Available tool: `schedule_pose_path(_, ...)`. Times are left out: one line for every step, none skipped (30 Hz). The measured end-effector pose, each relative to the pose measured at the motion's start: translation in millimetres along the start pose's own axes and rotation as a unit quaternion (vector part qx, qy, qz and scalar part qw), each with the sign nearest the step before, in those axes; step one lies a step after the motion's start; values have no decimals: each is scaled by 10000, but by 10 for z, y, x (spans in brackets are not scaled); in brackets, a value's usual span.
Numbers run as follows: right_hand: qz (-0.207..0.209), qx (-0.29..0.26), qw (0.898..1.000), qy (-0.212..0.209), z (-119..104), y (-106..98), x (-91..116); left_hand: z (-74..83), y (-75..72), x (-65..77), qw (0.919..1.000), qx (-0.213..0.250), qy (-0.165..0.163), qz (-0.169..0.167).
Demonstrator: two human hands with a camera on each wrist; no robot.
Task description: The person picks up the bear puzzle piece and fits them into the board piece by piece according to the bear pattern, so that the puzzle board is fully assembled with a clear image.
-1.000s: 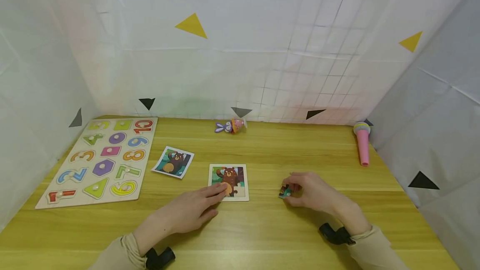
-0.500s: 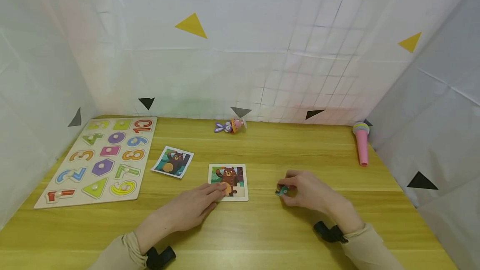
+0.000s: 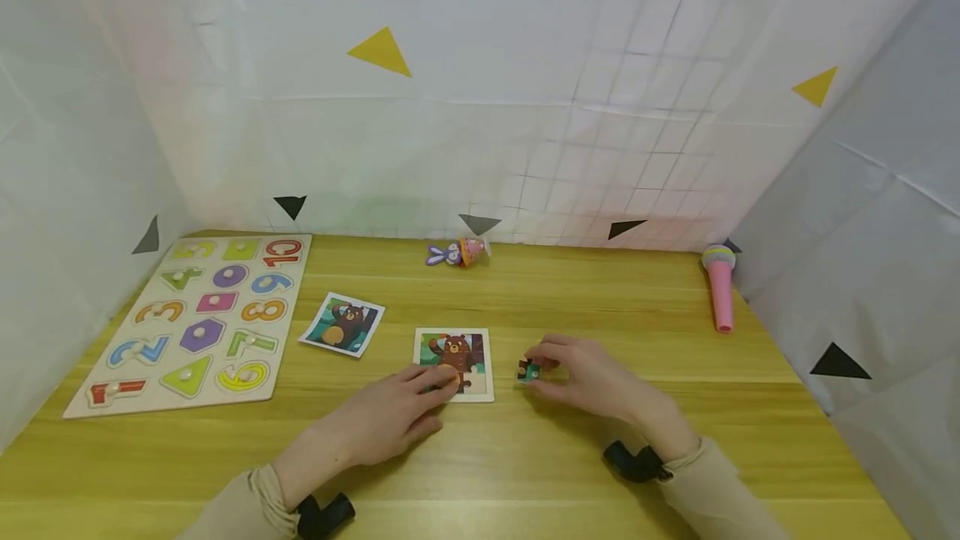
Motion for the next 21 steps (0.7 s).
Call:
schedule_pose_path(-6, -1, 10000, -1, -36, 9, -31, 6, -5, -5, 10000, 79, -26, -38)
schedule_pose_path(-17, -9, 10000, -12, -67, 20, -62, 11, -9, -8, 9998, 162, -54, -77)
schedule_pose_path(-40, -20, 10000, -25, -96, 30, -93, 15, -11, -11, 9996, 248, -78, -100)
schedule_pose_path(-41, 14, 10000, -39, -124, 38, -121, 18, -11, -14, 9993, 326, -108, -119)
schedule_pose_path(-62, 29, 10000, -71, -144, 53, -150, 20, -10, -16, 9990, 398, -138, -137)
schedule_pose_path(-99, 61, 9999, -113, -163, 70, -180, 22, -9, -18, 9987, 455, -165, -150)
schedule_pose_path(-143, 75, 9997, -171, -184, 87, -210, 21, -7, -19, 9984, 511, -200, -154)
schedule_pose_path(-206, 96, 9995, -222, -201, 105, -236, 20, -4, -18, 9981, 546, -231, -156)
schedule_pose_path(-269, 135, 9991, -288, -222, 119, -258, 17, 1, -19, 9980, 558, -251, -152)
schedule_pose_path(-329, 157, 9987, -357, -240, 135, -277, 15, 5, -20, 9980, 564, -259, -147)
schedule_pose_path(-395, 149, 9982, -436, -256, 151, -295, 13, 8, -21, 9980, 562, -256, -149)
schedule_pose_path(-445, 140, 9977, -497, -274, 161, -308, 11, 13, -23, 9981, 549, -244, -155)
schedule_pose_path(-475, 122, 9973, -550, -286, 170, -317, 10, 16, -25, 9981, 540, -237, -165)
schedule_pose_path(-502, 103, 9970, -587, -292, 180, -324, 8, 21, -27, 9982, 525, -229, -183)
schedule_pose_path(-524, 79, 9968, -605, -300, 187, -329, 9, 24, -29, 9983, 504, -220, -199)
schedule_pose_path(-532, 50, 9967, -616, -300, 194, -331, 12, 27, -31, 9983, 504, -214, -214)
schedule_pose_path(-536, 30, 9966, -621, -300, 199, -332, 12, 29, -33, 9983, 502, -211, -223)
schedule_pose_path(-534, 10, 9966, -622, -297, 202, -332, 14, 33, -34, 9983, 492, -205, -217)
schedule_pose_path(-527, -4, 9966, -633, -294, 205, -333, 14, 35, -35, 9984, 488, -204, -206)
schedule_pose_path(-527, -6, 9966, -633, -291, 207, -333, 17, 37, -35, 9985, 470, -204, -205)
schedule_pose_path(-519, 9, 9966, -635, -287, 207, -333, 19, 38, -33, 9985, 462, -200, -195)
Point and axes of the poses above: each hand's wrist, its own x-axis away from the middle knuckle, its own y-axis out of the palm, z = x × y, the point moved 2 cm from there along -x, towards the middle knuckle, and after that the axes turned 12 degrees about y, right-handed, at the moved point
